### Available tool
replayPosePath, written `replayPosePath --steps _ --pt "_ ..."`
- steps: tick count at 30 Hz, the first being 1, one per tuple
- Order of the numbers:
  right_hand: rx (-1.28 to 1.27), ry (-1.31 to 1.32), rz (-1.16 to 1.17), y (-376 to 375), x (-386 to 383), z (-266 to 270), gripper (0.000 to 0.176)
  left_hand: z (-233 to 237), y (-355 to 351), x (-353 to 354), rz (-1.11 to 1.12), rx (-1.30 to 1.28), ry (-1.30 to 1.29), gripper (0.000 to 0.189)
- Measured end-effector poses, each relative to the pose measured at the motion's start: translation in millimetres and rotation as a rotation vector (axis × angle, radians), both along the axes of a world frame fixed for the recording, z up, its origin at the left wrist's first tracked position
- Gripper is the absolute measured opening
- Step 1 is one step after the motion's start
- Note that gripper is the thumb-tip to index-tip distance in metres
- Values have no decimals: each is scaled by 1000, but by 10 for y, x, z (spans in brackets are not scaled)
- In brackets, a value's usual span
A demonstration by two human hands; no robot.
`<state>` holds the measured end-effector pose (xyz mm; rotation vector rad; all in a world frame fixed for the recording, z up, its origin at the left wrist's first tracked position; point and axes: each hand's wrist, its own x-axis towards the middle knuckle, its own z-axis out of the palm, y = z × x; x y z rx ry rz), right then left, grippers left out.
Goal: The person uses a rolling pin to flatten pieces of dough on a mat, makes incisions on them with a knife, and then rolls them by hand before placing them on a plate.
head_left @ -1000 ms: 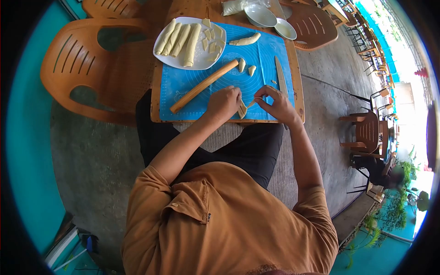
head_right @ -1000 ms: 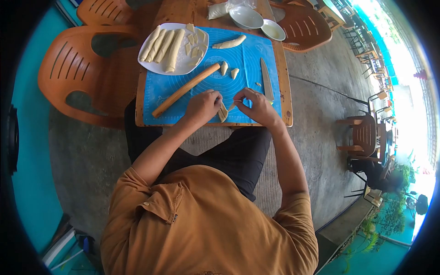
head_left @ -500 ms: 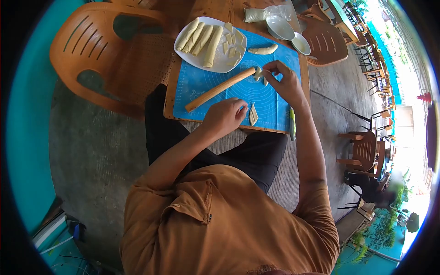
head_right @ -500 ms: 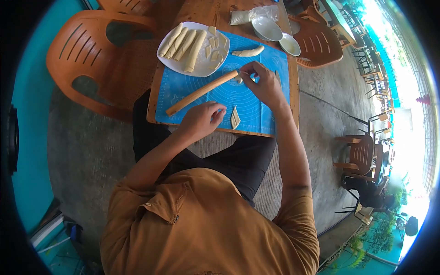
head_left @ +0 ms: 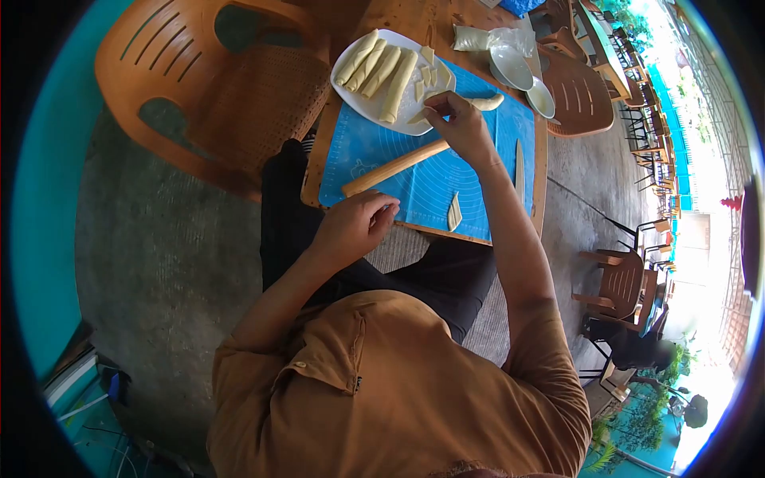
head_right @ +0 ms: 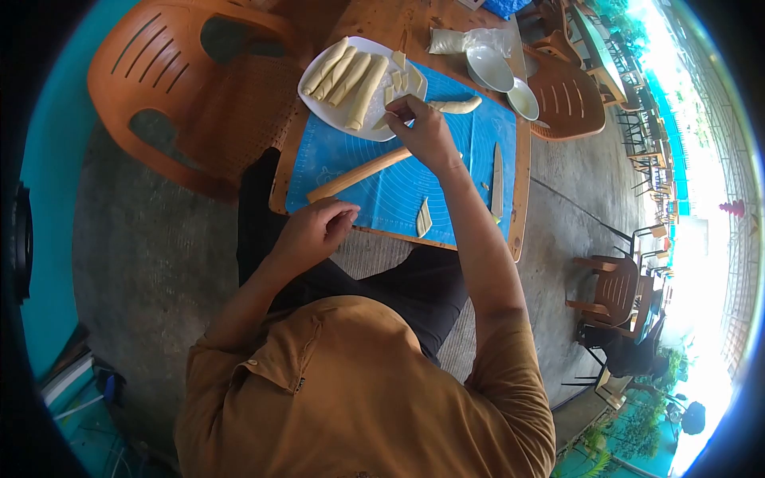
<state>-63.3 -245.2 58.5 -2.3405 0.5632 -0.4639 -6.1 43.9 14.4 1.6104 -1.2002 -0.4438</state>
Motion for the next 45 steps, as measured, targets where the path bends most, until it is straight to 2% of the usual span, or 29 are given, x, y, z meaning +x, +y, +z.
replayPosePath --steps 5,16,20,27,31,38,45 --pt "79 70 -39 -311 203 -334 27 -20 19 92 -28 109 77 18" --pt "58 138 -46 -420 297 -471 22 -24 38 124 -53 154 119 21" --pt "-52 157 -58 -433 307 -502 20 -100 25 69 -36 90 102 21" --pt "-270 108 -59 -452 273 -520 22 -49 42 51 -56 128 138 23" --pt "-268 46 -94 -479 208 -457 21 -42 50 59 -69 152 115 22" --pt "-229 -52 -128 -408 -160 -200 18 -65 32 10 -82 100 86 22" --pt "-254 -11 -125 40 -1115 -114 15 -114 12 -73 -112 81 79 16"
